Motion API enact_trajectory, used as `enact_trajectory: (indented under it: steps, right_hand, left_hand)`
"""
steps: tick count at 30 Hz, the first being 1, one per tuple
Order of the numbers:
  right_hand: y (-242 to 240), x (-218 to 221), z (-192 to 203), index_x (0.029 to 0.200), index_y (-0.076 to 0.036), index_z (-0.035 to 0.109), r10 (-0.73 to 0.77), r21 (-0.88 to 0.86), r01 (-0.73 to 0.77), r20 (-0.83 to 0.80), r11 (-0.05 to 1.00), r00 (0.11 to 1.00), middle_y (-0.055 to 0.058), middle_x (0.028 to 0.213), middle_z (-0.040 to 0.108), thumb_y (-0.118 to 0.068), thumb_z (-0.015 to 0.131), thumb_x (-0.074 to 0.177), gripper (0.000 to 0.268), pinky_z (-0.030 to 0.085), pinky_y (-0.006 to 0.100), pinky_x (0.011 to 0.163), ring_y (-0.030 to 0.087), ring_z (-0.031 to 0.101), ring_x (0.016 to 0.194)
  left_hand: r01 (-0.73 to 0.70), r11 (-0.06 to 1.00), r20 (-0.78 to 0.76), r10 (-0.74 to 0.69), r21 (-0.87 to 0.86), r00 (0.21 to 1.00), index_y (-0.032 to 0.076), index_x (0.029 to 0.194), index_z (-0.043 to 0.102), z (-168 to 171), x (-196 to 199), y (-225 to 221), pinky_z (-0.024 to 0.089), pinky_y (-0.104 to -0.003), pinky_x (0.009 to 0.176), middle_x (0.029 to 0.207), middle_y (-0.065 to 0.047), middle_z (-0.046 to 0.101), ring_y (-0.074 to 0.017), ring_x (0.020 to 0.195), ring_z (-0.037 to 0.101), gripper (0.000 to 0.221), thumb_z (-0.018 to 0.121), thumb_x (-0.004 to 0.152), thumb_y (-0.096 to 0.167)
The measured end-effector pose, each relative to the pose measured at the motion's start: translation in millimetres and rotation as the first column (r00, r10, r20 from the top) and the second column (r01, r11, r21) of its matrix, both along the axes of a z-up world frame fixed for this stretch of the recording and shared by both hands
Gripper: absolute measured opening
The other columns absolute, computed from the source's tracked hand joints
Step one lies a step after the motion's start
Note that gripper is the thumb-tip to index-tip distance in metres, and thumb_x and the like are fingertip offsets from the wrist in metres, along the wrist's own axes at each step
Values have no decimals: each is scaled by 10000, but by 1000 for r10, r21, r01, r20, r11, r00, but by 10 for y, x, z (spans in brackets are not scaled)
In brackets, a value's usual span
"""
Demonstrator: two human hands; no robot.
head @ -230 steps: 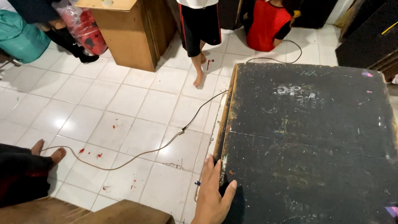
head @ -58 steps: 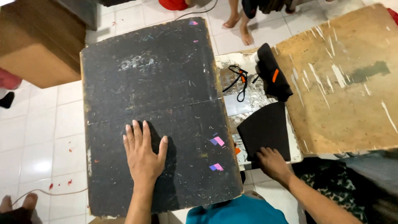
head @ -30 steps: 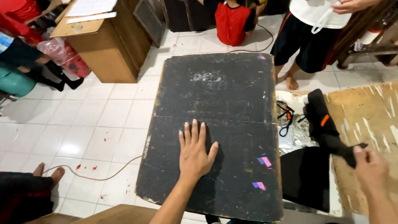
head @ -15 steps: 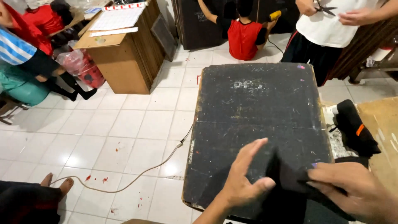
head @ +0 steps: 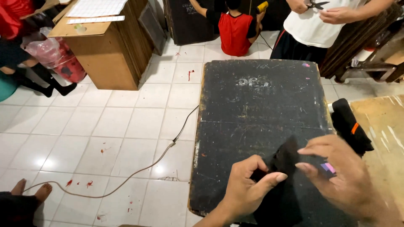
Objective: Smooth and position black fabric pieces on printing boards in a production environment
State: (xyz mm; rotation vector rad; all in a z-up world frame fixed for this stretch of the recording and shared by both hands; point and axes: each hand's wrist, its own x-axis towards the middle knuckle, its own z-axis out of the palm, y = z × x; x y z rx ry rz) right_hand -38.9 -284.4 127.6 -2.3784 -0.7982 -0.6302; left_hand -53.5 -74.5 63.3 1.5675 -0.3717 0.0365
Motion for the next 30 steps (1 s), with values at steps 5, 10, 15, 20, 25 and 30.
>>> enact_trajectory:
  steps: [5,10,15,20,25,30]
  right_hand:
    - [145,160,-259,825,-152,727,159,267,-30,-475,963,866,-38,759,645,-503,735,833,352,462,255,599,89,577,630]
    - [-141,323,-566,887,-42,709,-20,462,309,-530,831,848,28,1041,735,-135,708,899,94,505,250,460,128,573,460]
    - [-1009,531,-783,1061,1,560,112,713,508,-626,484,771,168,627,576,-115,566,1095,121,452,369,413,280,612,500]
    - [-2071,760,-1396,1292,-180,490,64,822,365,-433,436,899,95,1162,664,-267,563,1134,195,610,359,508,316,706,612]
    - [-3812,1011,-2904,1353,-103,495,-108,515,625,-715,586,691,116,1307,566,-205,535,1075,299,438,365,888,234,540,1021]
    - [-2464,1571,-1713,1358,-6,565,-370,238,561,-543,793,754,171,1358,560,-102,608,1013,361,383,345,978,225,518,1152]
  left_hand:
    - [-90,992,328,58,83,943,77,913,629,41,136,-47,459,-320,589,795,-38,606,-157,662,569,364,633,1023,424]
    - [-185,983,427,174,-16,887,68,885,620,-61,294,42,499,-341,597,779,-76,628,-201,626,591,264,780,947,270]
    - [-400,914,200,381,62,903,103,871,650,-206,400,643,398,-244,483,730,20,563,-93,598,490,232,789,881,289]
    - [-377,926,281,363,-2,888,23,1039,688,100,626,1088,648,-245,678,925,-124,723,-195,815,699,269,659,814,-123]
    - [-457,881,446,362,124,819,32,921,662,782,844,1120,589,-300,759,880,-96,720,-213,834,711,63,651,957,82]
    - [-468,842,551,265,267,791,26,923,690,953,1311,1097,559,-280,704,873,-86,705,-186,798,664,32,683,944,48]
